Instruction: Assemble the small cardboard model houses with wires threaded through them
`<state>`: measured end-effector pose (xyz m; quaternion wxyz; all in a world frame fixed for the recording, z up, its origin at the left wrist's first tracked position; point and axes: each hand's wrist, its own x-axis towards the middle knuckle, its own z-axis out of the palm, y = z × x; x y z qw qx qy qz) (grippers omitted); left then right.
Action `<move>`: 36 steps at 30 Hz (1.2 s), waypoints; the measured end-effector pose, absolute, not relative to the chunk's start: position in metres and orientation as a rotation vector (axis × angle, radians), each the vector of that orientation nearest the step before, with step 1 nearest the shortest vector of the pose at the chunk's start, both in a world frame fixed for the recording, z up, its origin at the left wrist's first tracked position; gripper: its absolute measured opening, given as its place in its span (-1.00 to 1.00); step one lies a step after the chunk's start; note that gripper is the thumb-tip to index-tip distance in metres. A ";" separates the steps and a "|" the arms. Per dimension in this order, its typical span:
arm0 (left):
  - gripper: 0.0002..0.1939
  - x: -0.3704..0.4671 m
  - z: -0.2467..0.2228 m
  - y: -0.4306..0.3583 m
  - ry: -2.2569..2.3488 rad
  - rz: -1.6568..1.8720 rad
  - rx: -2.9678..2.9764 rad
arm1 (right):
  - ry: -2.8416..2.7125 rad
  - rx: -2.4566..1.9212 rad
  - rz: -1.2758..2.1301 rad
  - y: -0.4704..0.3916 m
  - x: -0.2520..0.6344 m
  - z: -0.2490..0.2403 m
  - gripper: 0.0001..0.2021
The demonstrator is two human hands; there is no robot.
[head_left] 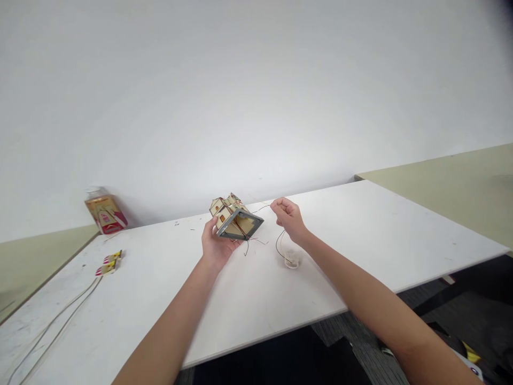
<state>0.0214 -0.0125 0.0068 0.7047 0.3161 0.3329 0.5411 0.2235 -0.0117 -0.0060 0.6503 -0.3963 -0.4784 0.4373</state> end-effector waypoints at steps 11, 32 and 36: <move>-0.51 0.019 0.004 -0.018 0.521 1.117 0.665 | -1.316 -0.838 0.724 -0.021 0.215 -0.009 -0.75; -0.47 0.023 0.000 -0.019 0.494 1.130 0.696 | -1.804 -0.810 0.483 -0.029 0.214 -0.014 -0.78; -0.48 0.025 -0.001 -0.019 0.527 1.124 0.699 | -1.932 -0.777 0.386 -0.031 0.215 -0.011 -0.81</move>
